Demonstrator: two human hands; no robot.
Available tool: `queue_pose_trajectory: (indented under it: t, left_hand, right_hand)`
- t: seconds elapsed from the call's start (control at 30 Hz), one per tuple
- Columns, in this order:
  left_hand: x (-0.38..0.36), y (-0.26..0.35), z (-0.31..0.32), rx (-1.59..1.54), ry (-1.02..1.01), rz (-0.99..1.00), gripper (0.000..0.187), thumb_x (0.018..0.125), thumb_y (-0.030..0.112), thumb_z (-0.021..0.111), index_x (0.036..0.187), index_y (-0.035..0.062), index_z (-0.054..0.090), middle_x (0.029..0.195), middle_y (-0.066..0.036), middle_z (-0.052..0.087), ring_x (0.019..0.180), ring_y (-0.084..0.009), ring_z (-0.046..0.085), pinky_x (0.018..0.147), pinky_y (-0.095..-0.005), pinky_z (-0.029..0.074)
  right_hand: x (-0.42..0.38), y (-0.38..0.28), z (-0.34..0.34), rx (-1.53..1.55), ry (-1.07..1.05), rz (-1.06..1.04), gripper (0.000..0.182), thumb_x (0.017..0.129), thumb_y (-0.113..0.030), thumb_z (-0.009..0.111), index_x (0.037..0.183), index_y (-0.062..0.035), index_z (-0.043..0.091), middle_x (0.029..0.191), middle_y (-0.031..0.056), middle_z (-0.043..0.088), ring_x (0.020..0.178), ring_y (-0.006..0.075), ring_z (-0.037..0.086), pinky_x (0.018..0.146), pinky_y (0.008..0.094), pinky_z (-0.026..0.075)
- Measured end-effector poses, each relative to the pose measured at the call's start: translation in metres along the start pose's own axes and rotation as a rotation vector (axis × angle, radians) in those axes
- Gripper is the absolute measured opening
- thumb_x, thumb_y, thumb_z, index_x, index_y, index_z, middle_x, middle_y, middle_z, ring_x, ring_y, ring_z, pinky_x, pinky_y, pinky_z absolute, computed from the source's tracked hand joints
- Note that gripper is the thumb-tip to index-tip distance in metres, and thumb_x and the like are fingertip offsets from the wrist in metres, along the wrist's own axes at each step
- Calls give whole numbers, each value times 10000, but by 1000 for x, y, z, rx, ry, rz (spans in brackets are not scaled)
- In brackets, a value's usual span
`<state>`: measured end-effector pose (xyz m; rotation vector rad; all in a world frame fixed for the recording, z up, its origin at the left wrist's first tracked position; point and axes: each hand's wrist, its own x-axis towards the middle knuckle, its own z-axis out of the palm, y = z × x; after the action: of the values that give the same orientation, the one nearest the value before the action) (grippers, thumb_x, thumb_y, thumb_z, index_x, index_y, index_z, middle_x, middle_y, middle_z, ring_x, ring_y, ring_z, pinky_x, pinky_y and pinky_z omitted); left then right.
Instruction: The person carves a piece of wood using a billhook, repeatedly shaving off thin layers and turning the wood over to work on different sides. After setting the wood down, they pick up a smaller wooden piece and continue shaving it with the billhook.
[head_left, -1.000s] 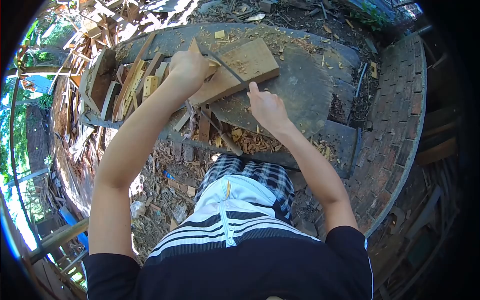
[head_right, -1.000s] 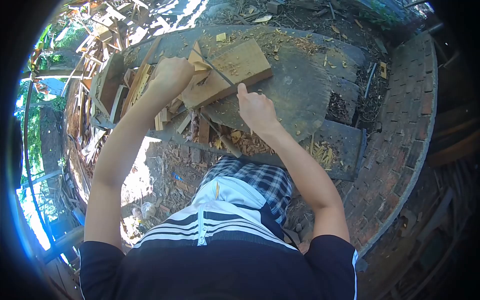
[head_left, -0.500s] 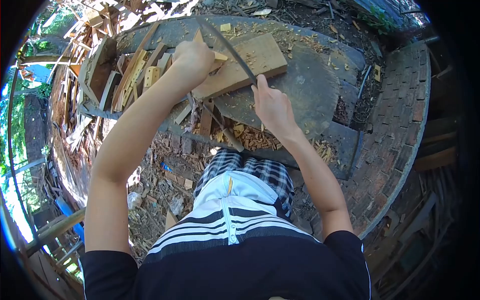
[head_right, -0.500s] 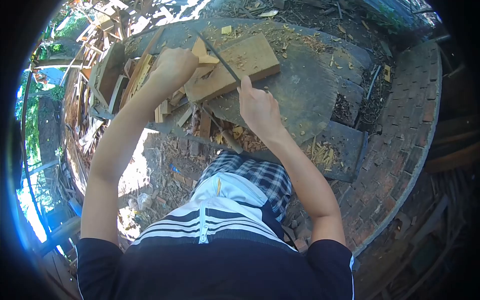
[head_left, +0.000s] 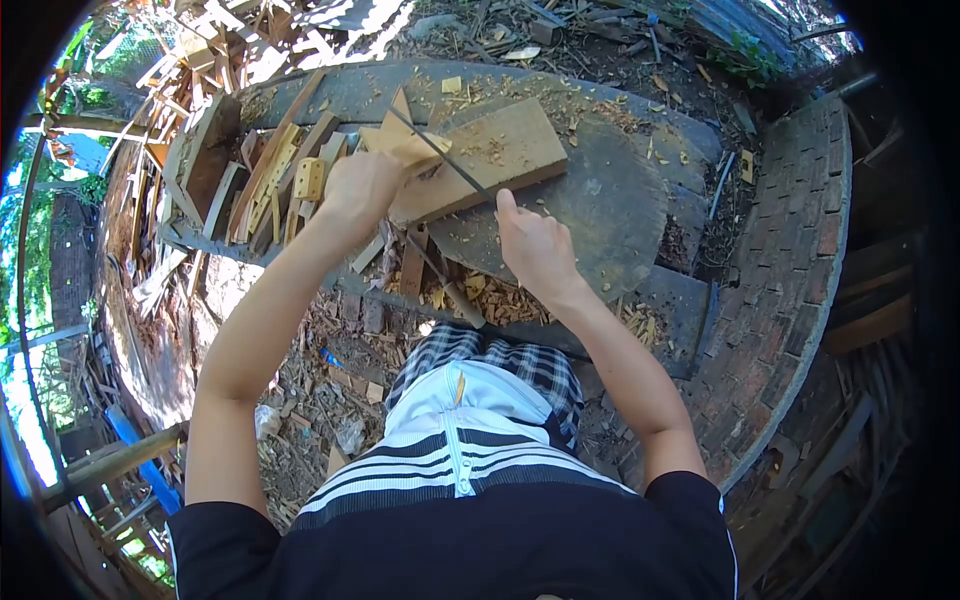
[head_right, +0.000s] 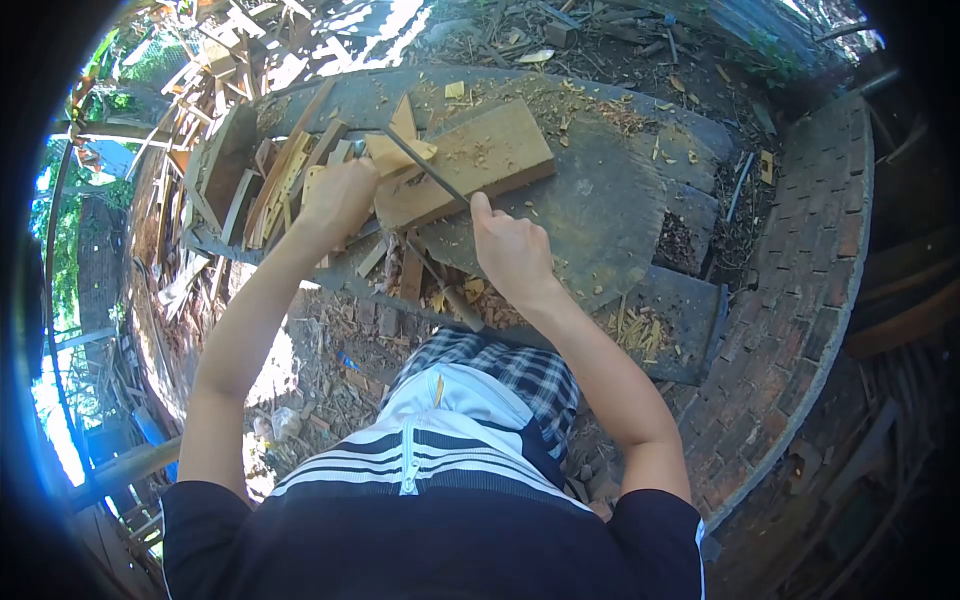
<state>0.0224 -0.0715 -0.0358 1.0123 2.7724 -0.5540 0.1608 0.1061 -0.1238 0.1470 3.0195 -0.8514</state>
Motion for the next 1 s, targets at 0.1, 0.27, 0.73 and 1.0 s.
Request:
queue_pose_trajectory:
  t: [0.1,0.27,0.73,1.0]
  left_hand:
    - [7,4,-21,2,-22,26,86,760,8,617,790,9,698,800,-168,694,764,-289,704,662,-371,568]
    - [18,18,-41,219,-113,71,172,640,-13,731,797,55,724,819,-127,708,787,-249,708,659,-322,566]
    - [37,19,-43,262,-238,53,146,705,28,708,838,81,738,855,-102,718,826,-238,708,672,-316,566]
    - [39,18,-41,246,-323,-20,279,578,53,821,844,86,742,868,-78,723,842,-213,707,670,-302,563]
  right_hand:
    - [-1,-5,2,64,12,-9,184,948,-184,443,1071,-49,454,745,212,654,706,425,647,615,531,506]
    - [12,12,14,-20,5,29,151,946,-177,448,1013,-42,442,717,196,640,704,435,633,604,536,491]
    - [10,7,-4,80,3,37,235,958,-205,472,1114,-30,461,701,247,619,712,456,624,601,527,496]
    - [11,5,20,66,14,70,235,963,-223,468,1097,-31,459,701,244,623,710,460,621,610,541,489]
